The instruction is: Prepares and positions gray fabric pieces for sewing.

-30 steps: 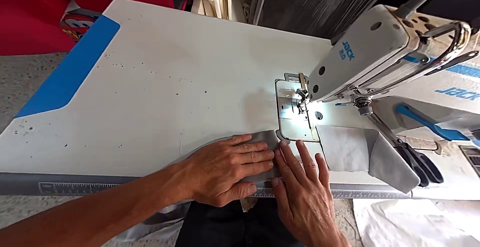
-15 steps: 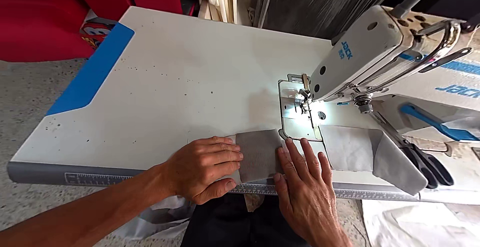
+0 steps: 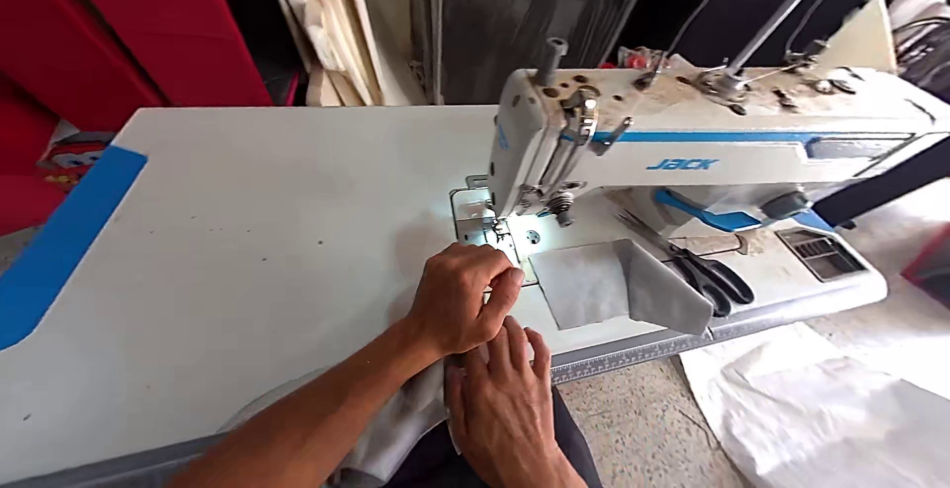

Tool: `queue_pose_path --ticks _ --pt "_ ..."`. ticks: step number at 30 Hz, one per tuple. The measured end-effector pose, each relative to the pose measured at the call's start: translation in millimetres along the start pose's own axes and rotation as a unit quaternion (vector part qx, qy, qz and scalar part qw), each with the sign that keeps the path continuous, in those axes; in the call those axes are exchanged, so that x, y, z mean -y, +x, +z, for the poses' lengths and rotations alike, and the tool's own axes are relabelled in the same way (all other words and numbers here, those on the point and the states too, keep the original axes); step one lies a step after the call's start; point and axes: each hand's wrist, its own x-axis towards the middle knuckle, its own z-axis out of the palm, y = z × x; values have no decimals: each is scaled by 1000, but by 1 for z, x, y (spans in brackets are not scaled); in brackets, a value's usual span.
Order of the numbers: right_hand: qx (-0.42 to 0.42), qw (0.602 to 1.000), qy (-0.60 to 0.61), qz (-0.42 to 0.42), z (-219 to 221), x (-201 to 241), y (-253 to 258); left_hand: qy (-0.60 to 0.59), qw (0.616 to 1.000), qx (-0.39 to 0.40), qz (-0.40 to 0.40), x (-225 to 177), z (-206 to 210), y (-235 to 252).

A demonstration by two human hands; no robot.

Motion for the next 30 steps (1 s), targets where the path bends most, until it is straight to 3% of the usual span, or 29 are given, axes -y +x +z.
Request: queue_pose_path --ticks 2,6,8,10,13,16,21,25,28,30 --pt "1 1000 7 -1 0 -1 1 -71 995 66 30 10 13 -3" --pt "49 989 140 -3 -20 -33 4 -46 982 146 112 17 15 -13" --pt "-1 987 159 35 -36 -81 -8 -5 973 168 158 14 22 -15" --pt "-48 992 89 70 -55 -147 -26 23 960 199 194 11 28 -15" --pt "-38 997 2 71 -68 -237 -42 31 937 278 207 9 30 -9" --pt "-25 999 8 35 -57 -273 -40 32 918 335 210 10 31 -6" --pt "-87 994 -20 69 -46 -255 -24 10 924 320 211 15 29 -7" --pt "-109 977 41 178 -62 -176 6 -16 934 275 229 17 27 -11" --pt "-60 982 110 144 -40 -132 17 -36 939 245 238 18 25 -13" --pt "-42 985 129 110 -29 -131 14 -39 942 239 234 18 24 -14"
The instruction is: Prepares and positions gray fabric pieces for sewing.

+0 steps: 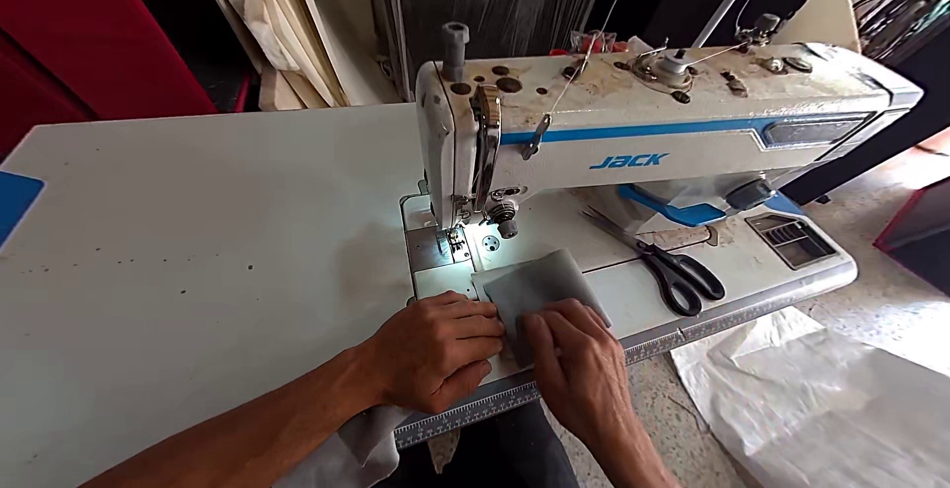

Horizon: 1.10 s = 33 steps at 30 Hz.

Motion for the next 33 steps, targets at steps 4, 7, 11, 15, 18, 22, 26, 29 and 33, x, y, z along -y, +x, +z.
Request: queue_pose_path --ticks 4,7,11,15,18,22,26,29,33 --pt "16 998 -26 -46 -9 -41 -6 33 997 -63 -3 -4 3 2" --pt "28 997 -46 -59 -6 -50 -9 57 995 -83 11 -9 10 20" --pt "22 997 -56 -57 -5 -47 -10 16 994 104 -24 -6 16 42" --pt "19 996 -66 -49 -5 -47 -11 5 986 160 -47 -2 14 38" --pt "26 996 -73 -50 -7 -47 -9 5 988 145 -49 0 7 27" --pt "32 995 -77 -58 -9 -47 -8 8 990 126 -56 -1 1 13" --pt "40 994 -82 -62 -12 -47 -8 13 992 107 -59 -4 -1 4" --pt "47 995 -67 -52 -14 -35 -7 15 993 100 -62 -4 -2 2" --pt "81 991 -69 -87 10 -9 -25 9 994 83 -67 -4 -1 2"
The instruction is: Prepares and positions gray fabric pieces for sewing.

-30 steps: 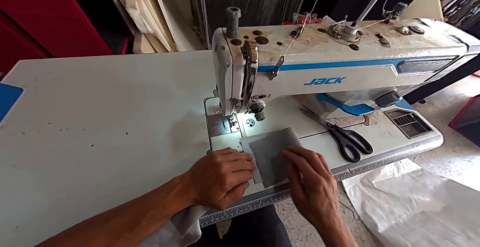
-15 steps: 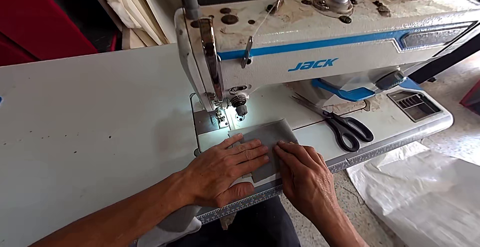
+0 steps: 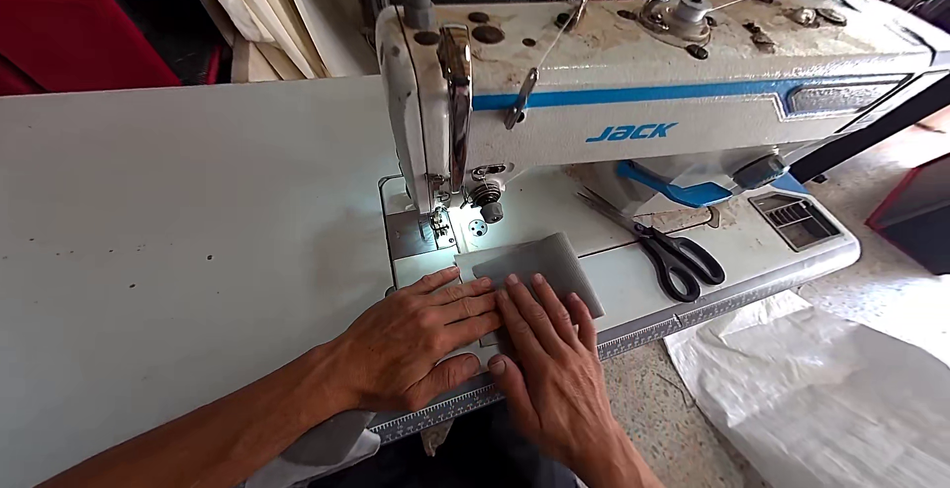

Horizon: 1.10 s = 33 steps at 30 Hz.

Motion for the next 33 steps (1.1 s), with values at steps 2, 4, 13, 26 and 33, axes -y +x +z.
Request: queue_pose_path --ticks 2,4,13,26,33 --pt "6 999 -42 17 6 -12 -5 0 1000 5 2 1 0 0" --pt "16 996 -80 42 -1 -36 -9 -2 1000 7 4 1 -1 -1" --pt "-18 999 23 -30 -2 -13 -3 -61 995 -80 5 6 -7 -5" --pt "-136 959 234 85 -6 -24 13 -16 995 -94 -17 11 -5 -7" --pt "-276 890 184 314 -59 -63 11 -88 991 -100 -28 14 -10 -7"
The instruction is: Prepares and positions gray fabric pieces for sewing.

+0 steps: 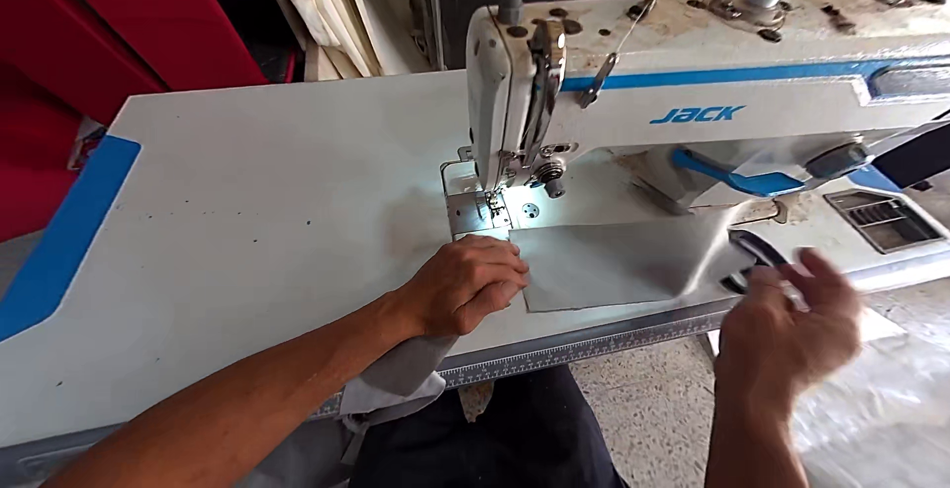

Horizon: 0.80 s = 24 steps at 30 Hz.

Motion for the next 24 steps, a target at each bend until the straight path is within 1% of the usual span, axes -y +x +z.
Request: queue_pose_path --ticks 1,2,3,5,6,8,11,13,15,16,18,20,22,24 --pt "-6 997 -30 -76 2 10 -12 -28 1000 -9 -5 2 -1 0" --pt "12 986 -31 -163 8 24 -33 -58 998 -17 -12 4 -2 1" --pt "53 970 -4 -235 19 39 -61 -90 995 -26 -21 6 -3 1" --pt "185 931 61 -310 49 65 -115 -145 988 -39 -42 10 -4 2" --pt "237 909 70 -335 63 72 -133 -159 985 -41 -52 11 -4 3" --pt "288 883 42 -368 88 73 -150 -178 980 -41 -77 10 -5 4" --pt "283 880 -23 -380 100 75 -160 -213 971 -39 -100 9 -9 5" --pt "277 881 -43 -380 99 78 -162 -217 966 -62 -125 0 -26 -2" --pt "273 883 -50 -378 99 79 -162 -131 972 -106 -164 -23 -54 -26" --pt "274 885 -50 -374 100 79 -163 -75 974 -121 -177 -35 -64 -48" --pt "273 888 -46 -367 101 81 -165 16 974 -102 -203 -59 -70 -102" --pt "267 893 -40 -360 102 82 -162 67 972 -52 -218 -67 -61 -140" --pt "262 899 -29 -351 102 82 -160 100 968 -26 -230 -67 -49 -153" --pt "263 907 -15 -329 102 85 -158 102 966 -43 -233 -63 -46 -145"
